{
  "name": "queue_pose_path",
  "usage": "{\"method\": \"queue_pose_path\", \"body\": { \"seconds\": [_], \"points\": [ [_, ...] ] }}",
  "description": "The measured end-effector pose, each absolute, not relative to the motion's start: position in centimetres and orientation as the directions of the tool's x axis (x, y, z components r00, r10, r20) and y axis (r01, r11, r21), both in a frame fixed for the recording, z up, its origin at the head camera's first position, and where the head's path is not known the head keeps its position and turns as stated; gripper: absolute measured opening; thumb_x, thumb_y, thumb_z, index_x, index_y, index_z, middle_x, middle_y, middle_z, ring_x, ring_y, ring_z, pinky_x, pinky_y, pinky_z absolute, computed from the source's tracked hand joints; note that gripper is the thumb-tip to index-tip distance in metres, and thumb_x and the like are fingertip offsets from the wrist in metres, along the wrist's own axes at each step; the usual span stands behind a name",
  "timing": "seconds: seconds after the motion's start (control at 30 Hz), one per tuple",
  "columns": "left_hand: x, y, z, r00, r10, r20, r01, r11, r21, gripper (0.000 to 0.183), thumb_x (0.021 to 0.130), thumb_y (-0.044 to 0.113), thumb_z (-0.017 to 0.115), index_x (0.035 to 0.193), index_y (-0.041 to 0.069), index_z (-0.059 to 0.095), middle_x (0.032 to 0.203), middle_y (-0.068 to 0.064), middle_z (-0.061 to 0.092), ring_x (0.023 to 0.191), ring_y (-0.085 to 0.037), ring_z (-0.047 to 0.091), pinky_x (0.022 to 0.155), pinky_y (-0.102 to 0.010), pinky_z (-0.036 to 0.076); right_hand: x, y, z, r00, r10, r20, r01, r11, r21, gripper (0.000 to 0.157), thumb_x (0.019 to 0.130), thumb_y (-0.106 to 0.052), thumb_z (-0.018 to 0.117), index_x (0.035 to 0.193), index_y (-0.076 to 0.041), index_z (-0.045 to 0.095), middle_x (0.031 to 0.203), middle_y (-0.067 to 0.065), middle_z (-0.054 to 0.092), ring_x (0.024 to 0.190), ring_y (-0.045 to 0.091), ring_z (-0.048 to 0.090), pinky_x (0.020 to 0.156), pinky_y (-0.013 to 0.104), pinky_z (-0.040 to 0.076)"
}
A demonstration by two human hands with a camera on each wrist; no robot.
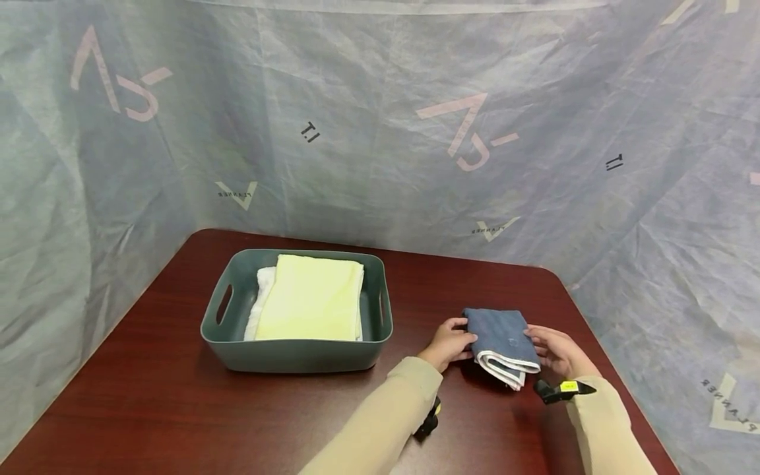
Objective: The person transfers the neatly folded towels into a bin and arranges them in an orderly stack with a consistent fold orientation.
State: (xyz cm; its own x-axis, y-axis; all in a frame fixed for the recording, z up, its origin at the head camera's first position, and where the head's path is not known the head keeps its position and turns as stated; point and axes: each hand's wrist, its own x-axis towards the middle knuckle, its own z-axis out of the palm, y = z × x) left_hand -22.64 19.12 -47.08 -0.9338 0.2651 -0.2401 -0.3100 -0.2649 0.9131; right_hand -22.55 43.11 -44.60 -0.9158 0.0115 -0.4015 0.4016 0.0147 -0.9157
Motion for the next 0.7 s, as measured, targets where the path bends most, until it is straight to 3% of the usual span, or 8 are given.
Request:
{"method": "queue_pose_path", "body": {
  "seconds": [0.7],
  "points": [
    [-23.2,17.6,-43.7,-0.93,0.326,-0.171,-0.275,-0.307,0.911,0.043,0.082,-0.002,0.065,0.123,0.004,0.055,0.1,-0.009,0.056,0.078,-0.019,0.062,0.07,-0.035,0.054,-21.7,42.5,-40.4,-0.939,-0.06,-0.338,0.342,-0.078,-0.936,0.027,0.095,-0.009,0.051,0.082,-0.026,0.067,0.08,-0.003,0.064,0.073,0.012,0.063,0.065,0.03,0.053]
  ]
}}
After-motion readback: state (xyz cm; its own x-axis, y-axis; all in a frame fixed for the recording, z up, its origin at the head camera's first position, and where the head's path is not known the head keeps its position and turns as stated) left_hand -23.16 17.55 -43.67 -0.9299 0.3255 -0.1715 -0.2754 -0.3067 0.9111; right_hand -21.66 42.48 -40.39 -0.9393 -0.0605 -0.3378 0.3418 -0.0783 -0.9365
